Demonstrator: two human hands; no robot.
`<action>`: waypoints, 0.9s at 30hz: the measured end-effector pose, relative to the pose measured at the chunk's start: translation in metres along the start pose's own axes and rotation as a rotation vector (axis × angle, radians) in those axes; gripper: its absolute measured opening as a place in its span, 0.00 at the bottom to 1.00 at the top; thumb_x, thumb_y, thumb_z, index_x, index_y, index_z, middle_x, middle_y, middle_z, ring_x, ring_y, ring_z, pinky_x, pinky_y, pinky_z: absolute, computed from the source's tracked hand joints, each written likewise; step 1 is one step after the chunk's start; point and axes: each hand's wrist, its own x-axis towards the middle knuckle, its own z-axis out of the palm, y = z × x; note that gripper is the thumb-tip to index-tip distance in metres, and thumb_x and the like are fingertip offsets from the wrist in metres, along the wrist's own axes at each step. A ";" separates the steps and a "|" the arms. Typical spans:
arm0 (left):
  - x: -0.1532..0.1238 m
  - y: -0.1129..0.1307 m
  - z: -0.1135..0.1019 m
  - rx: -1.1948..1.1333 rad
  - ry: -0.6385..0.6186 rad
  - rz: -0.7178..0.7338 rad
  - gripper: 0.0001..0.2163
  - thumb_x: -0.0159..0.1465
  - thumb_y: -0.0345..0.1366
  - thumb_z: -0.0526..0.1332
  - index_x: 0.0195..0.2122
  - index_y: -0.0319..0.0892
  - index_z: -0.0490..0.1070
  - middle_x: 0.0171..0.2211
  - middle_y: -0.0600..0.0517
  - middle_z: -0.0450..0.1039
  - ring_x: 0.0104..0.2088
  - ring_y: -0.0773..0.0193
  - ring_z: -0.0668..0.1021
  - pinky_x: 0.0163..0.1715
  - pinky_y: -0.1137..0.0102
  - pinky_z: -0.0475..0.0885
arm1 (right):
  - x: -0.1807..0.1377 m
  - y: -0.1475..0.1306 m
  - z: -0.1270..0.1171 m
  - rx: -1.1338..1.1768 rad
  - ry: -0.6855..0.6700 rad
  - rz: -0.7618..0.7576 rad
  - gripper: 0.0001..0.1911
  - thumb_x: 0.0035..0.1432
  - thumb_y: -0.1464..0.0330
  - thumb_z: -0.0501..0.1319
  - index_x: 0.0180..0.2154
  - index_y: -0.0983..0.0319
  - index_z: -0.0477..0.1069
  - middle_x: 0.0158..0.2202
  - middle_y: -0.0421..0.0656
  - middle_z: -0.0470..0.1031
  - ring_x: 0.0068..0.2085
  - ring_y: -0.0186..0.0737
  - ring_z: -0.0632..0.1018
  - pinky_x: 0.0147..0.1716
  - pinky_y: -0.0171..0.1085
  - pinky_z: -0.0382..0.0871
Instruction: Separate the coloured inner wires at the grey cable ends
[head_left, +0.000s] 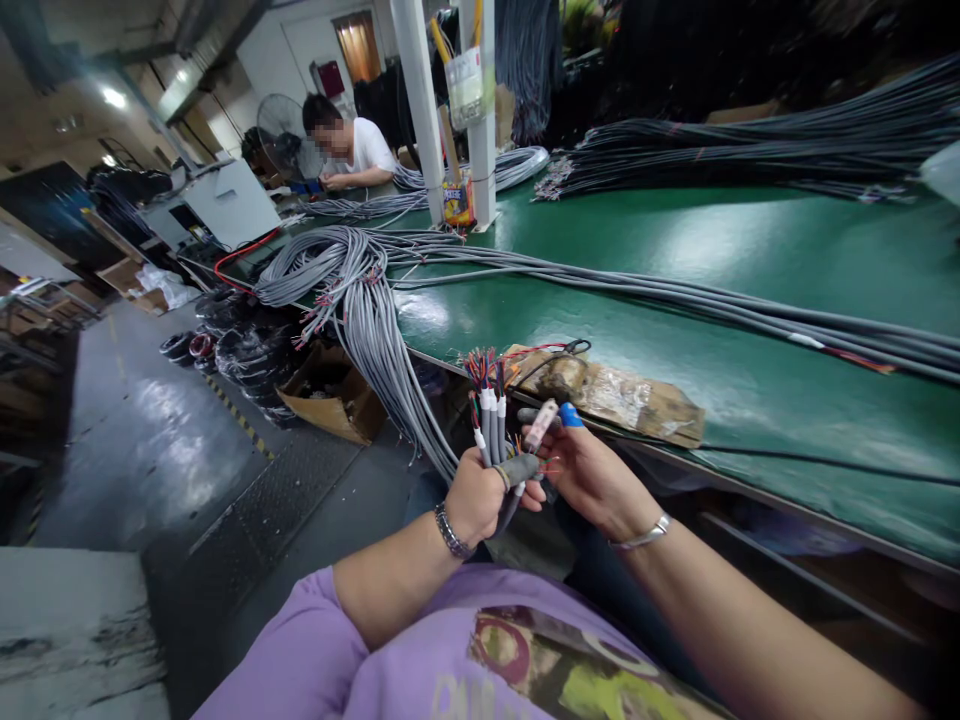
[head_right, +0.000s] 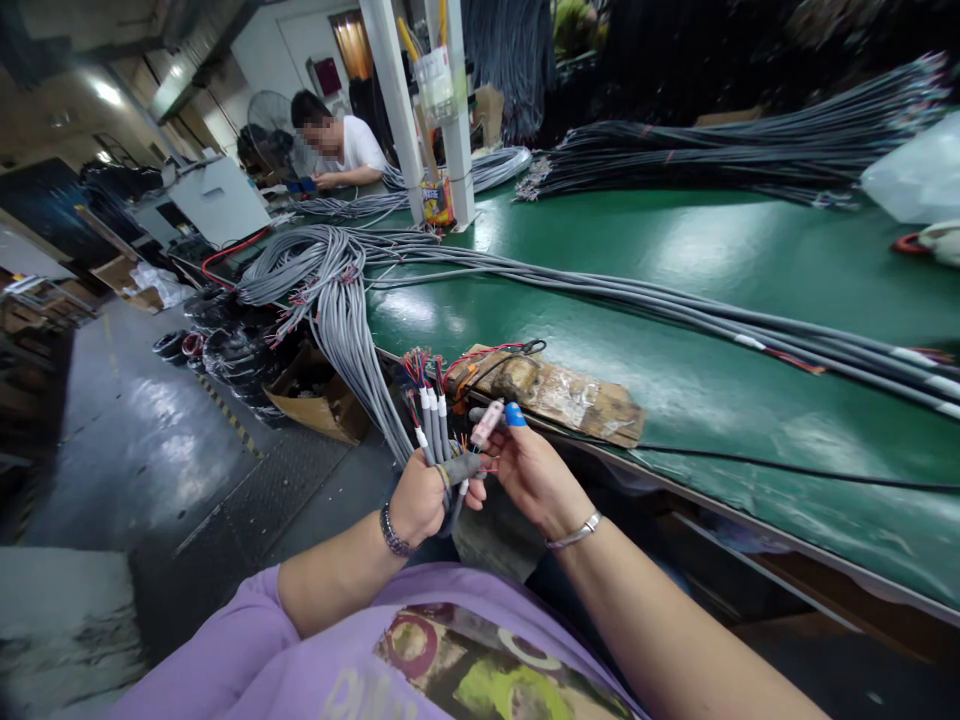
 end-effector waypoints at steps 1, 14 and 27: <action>-0.001 0.000 0.000 0.002 0.004 0.003 0.23 0.39 0.51 0.72 0.23 0.34 0.69 0.15 0.51 0.69 0.15 0.68 0.71 0.17 0.72 0.69 | -0.002 0.000 -0.001 0.002 -0.003 0.006 0.21 0.51 0.46 0.62 0.29 0.58 0.72 0.27 0.42 0.74 0.26 0.37 0.71 0.25 0.36 0.66; -0.013 -0.025 -0.022 0.185 0.006 0.144 0.21 0.52 0.52 0.66 0.26 0.36 0.70 0.19 0.49 0.73 0.18 0.68 0.74 0.21 0.73 0.71 | -0.050 0.007 -0.007 -0.396 -0.083 -0.052 0.16 0.47 0.56 0.69 0.30 0.61 0.73 0.24 0.40 0.73 0.26 0.35 0.70 0.28 0.36 0.64; -0.020 -0.017 -0.025 0.272 -0.109 0.100 0.21 0.49 0.52 0.68 0.23 0.35 0.72 0.20 0.47 0.74 0.19 0.65 0.75 0.24 0.70 0.73 | -0.046 0.006 0.005 -0.505 -0.117 -0.088 0.16 0.50 0.53 0.66 0.28 0.60 0.72 0.20 0.40 0.71 0.23 0.36 0.71 0.26 0.37 0.64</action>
